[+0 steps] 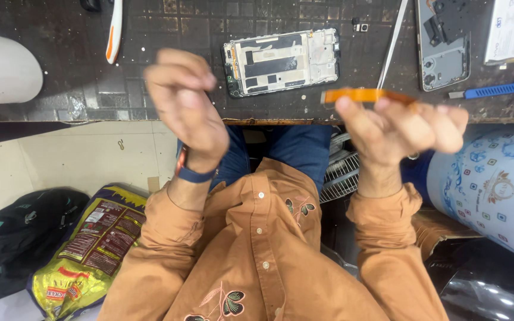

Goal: The person uses tweezers to remove a small component from a disassembled smartphone chassis, then picks up and installs a flexible ribbon cable into the device. The person continues to adjust internal parts with tweezers and fingers.

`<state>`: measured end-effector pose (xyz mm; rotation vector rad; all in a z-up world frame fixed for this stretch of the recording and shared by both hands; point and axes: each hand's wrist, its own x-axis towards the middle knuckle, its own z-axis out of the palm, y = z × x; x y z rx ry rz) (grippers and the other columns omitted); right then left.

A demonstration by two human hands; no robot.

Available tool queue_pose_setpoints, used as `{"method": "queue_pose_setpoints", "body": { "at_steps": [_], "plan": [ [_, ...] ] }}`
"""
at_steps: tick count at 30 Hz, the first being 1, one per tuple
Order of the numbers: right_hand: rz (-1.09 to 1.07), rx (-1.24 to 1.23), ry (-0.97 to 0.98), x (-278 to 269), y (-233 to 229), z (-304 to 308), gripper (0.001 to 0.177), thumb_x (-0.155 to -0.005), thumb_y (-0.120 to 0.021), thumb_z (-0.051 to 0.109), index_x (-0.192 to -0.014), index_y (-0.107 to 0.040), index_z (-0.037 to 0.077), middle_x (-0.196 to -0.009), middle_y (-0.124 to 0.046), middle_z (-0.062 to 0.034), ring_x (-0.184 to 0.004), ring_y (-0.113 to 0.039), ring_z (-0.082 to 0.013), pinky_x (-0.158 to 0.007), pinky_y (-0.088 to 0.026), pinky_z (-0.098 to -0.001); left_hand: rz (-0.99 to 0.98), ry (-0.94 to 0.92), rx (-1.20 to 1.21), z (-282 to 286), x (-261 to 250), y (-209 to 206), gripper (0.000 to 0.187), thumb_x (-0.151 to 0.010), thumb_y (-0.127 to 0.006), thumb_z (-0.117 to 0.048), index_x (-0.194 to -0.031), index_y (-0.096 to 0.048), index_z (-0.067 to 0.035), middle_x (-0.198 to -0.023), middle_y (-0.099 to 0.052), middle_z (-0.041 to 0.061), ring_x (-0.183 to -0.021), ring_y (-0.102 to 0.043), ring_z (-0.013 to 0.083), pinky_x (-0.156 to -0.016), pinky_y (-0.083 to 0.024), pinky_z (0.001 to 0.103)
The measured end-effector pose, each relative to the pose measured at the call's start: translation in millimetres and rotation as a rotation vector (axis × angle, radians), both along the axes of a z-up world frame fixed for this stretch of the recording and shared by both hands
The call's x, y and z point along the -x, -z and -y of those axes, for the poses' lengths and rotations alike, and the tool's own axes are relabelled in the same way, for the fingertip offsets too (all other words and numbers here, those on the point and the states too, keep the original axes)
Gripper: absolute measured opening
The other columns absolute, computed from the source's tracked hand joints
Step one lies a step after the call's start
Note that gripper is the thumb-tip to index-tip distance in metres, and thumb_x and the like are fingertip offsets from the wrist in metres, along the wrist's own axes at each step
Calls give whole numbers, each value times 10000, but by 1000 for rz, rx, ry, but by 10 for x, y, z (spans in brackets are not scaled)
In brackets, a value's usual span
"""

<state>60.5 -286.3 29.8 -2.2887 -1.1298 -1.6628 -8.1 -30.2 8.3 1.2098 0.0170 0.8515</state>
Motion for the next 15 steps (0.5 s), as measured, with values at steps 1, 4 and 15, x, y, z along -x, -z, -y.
{"method": "queue_pose_setpoints", "body": {
  "at_steps": [1, 4, 15],
  "plan": [
    [-48, 8, 20, 144, -55, 5, 357, -1044, -766, 427, -1375, -651, 496, -1094, -466, 100, -1105, -353, -159, -887, -331, -373, -38, 14, -82, 44, 47, -35, 251, -1071, -535, -315, -1055, -499, -66, -949, -526, 79, -803, -476, 150, -748, -429, 287],
    [-101, 10, 29, 364, -150, -10, 369, -1034, -789, 421, -1366, -648, 499, -1090, -435, 82, -1121, -353, -166, -907, -332, -370, -176, 281, -179, 182, 277, -183, 375, -1090, -497, -410, -1050, -549, -41, -955, -562, 76, -836, -517, 129, -767, -434, 264],
    [-493, -44, 9, 1112, -27, -101, 339, -887, -906, 296, -1078, -728, 513, -1021, -396, 135, -1080, -351, -124, -922, -348, -338, -601, 718, -26, 436, 719, -375, 139, -1066, -574, -142, -986, -565, -29, -867, -496, 18, -761, -433, 98, -670, -388, 259]
  ]
}}
